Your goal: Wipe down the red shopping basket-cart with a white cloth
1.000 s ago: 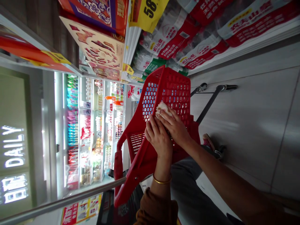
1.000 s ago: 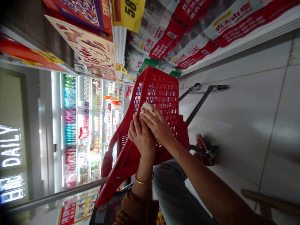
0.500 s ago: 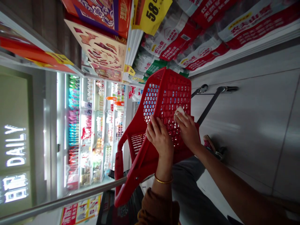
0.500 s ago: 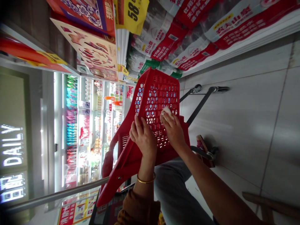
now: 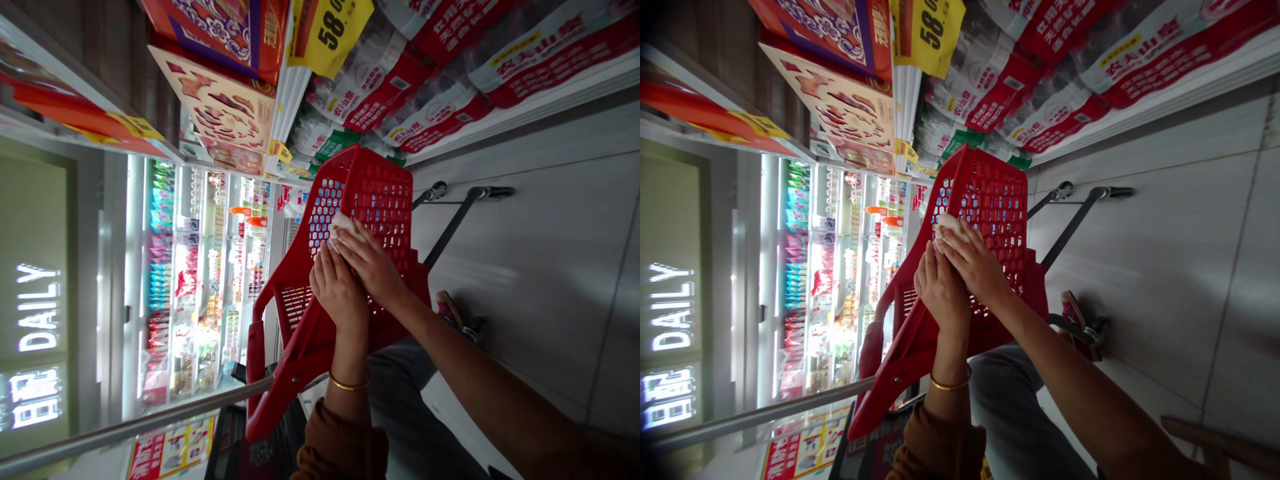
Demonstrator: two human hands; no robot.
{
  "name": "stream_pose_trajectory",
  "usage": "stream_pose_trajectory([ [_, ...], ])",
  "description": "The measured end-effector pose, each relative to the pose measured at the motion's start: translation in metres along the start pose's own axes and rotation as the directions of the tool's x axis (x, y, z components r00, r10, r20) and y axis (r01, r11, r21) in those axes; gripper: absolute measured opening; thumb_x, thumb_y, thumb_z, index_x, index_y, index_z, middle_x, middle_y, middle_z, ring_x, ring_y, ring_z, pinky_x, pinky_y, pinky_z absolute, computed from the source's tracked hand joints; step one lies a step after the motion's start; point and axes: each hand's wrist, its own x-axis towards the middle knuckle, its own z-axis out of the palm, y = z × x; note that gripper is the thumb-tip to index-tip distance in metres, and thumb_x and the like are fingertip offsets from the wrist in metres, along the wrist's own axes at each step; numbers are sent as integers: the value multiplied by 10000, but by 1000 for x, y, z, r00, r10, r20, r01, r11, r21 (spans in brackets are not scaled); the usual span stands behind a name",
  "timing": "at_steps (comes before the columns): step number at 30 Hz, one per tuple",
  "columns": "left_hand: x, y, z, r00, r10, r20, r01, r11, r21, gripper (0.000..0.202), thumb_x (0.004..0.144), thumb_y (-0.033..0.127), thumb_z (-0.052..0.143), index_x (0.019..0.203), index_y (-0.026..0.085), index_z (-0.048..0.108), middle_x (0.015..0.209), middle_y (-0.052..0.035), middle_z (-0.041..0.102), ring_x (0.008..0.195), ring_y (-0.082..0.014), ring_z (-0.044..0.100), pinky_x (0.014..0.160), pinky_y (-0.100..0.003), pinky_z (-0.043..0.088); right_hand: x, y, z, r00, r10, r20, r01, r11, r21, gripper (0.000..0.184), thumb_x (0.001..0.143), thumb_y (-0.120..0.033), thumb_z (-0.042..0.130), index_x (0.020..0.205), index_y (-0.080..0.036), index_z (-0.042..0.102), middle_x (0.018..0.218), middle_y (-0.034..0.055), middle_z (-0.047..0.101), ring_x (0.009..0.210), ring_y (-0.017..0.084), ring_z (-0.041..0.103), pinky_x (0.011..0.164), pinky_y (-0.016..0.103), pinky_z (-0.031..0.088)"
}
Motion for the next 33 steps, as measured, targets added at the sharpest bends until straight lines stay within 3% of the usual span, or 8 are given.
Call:
stream_pose_trajectory([
  [8,2,4,7,1000,-13,20,13,1000,-6,413,962,182,405,1359,139,511,1400,-136,537,1235,-271,536,1031,-443,448,-3,3,0,997,9,70,-2,996,-94,549,984,-125,351,1506,-268,257,1492,7,441,1413,183,349,1226,434,270],
  [13,1,10,9,999,-33,-6,33,999,-26,407,967,214,407,1349,139,525,1380,-147,555,1232,-280,534,1025,-460,442,-19,10,3,993,110,44,-104,986,-128,546,973,-135,392,1492,-275,299,1493,14,439,1423,221,327,1196,468,316],
  [19,1,13,12,998,-59,-31,57,997,-45,409,971,233,394,1346,144,533,1374,-155,560,1243,-284,528,1041,-475,423,-41,22,5,994,105,2,-104,982,-159,591,951,-54,368,1504,-237,263,1473,59,466,1395,192,378,1181,458,325],
  [27,-1,14,13,998,-59,-7,58,997,-46,433,955,201,396,1372,175,507,1422,-164,508,1329,-287,453,1104,-521,357,-67,38,4,967,246,-60,-251,963,-96,576,910,-10,376,1448,-214,396,1425,113,514,1357,239,433,1107,515,396],
  [33,8,14,9,996,-82,-20,81,995,-60,458,959,187,376,1408,134,451,1377,-154,557,1278,-271,507,1083,-469,403,-44,28,0,951,256,-173,-259,966,4,547,958,-71,362,1475,-249,342,1428,91,511,1362,222,428,1105,476,420],
])
